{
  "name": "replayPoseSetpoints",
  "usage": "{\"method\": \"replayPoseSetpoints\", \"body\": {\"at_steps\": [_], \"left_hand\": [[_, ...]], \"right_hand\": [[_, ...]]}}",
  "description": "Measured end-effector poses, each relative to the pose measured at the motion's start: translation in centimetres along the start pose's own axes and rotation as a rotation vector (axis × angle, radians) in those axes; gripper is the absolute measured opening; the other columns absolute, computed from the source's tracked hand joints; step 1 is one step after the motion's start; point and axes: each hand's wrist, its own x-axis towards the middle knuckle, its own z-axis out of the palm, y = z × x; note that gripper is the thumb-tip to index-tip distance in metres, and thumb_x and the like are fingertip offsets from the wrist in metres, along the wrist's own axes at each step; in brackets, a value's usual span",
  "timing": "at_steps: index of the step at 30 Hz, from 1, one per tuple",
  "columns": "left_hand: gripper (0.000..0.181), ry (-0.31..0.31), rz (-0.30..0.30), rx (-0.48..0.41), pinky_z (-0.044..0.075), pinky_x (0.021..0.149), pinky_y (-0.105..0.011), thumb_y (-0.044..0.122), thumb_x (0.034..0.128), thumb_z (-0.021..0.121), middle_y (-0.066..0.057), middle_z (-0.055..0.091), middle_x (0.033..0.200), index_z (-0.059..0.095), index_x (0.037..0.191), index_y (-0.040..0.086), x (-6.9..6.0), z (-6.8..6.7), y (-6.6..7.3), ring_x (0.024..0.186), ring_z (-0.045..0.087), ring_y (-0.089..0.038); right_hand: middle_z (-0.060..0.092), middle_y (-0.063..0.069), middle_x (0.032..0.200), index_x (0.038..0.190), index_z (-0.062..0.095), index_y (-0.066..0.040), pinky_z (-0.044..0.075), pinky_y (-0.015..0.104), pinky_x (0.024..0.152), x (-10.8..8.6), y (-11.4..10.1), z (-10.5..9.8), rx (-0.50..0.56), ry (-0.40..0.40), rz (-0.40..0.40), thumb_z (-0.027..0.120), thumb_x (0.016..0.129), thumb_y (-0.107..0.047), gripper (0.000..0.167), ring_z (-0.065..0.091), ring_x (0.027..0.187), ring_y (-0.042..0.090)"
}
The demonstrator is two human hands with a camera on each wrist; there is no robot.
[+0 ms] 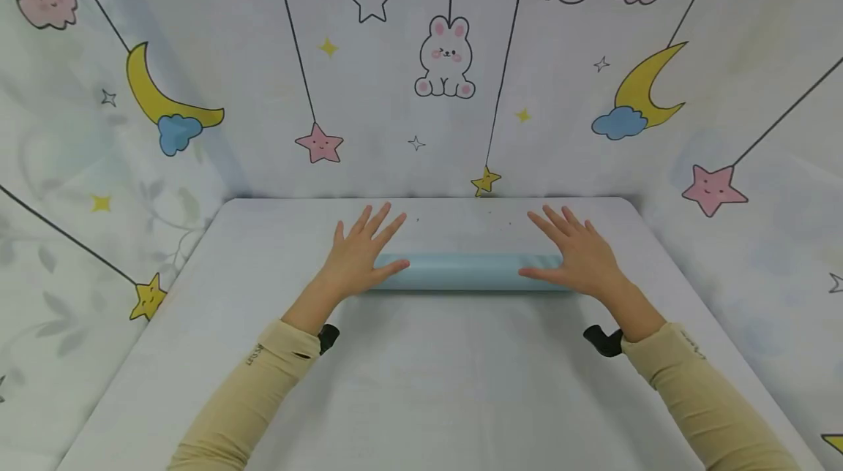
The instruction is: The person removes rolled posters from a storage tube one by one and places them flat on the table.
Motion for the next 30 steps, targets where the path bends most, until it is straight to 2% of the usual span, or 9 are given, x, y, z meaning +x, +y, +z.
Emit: {"method": "replayPoseSetpoints", "body": {"at_steps": [7, 12, 17, 30], "left_hand": [[0.072, 0.007, 0.022, 0.034, 0.016, 0.096, -0.068, 0.053, 0.0876, 0.051, -0.005, 0.017, 0.151, 0.022, 0.147, 0.024, 0.2, 1.2, -0.3, 0.137, 0.014, -0.03], [0.079, -0.006, 0.014, 0.028, 0.012, 0.097, -0.068, 0.06, 0.0827, 0.052, -0.004, 0.018, 0.151, 0.024, 0.146, 0.024, 0.2, 1.8, -0.5, 0.138, 0.012, -0.03], [0.082, -0.006, 0.02, 0.032, 0.012, 0.097, -0.069, 0.064, 0.0798, 0.053, -0.004, 0.02, 0.151, 0.025, 0.146, 0.023, 0.1, 2.4, -0.6, 0.138, 0.012, -0.03], [0.079, 0.0, 0.057, -0.014, 0.022, 0.097, -0.064, 0.059, 0.0818, 0.055, -0.006, 0.024, 0.149, 0.028, 0.145, 0.02, 0.3, 4.2, -1.2, 0.136, 0.018, -0.031]], "right_hand": [[0.027, 0.017, 0.146, 0.146, 0.025, -0.019, 0.014, 0.062, 0.101, -0.1, 0.4, 0.8, 0.01, -0.004, 0.005, 0.061, 0.07, -0.067, 0.096, 0.019, 0.133, 0.041], [0.031, 0.018, 0.144, 0.145, 0.028, -0.017, 0.016, 0.061, 0.101, 0.0, 0.9, 1.6, 0.036, 0.016, -0.007, 0.063, 0.07, -0.065, 0.096, 0.023, 0.132, 0.04], [0.03, 0.017, 0.145, 0.145, 0.027, -0.017, 0.017, 0.06, 0.101, 0.0, 1.3, 2.5, 0.049, -0.012, 0.003, 0.062, 0.07, -0.066, 0.096, 0.023, 0.133, 0.038], [0.032, 0.017, 0.144, 0.143, 0.032, -0.015, 0.018, 0.06, 0.101, -0.1, 1.8, 4.1, 0.071, -0.027, 0.027, 0.062, 0.071, -0.066, 0.093, 0.025, 0.132, 0.037]]}}
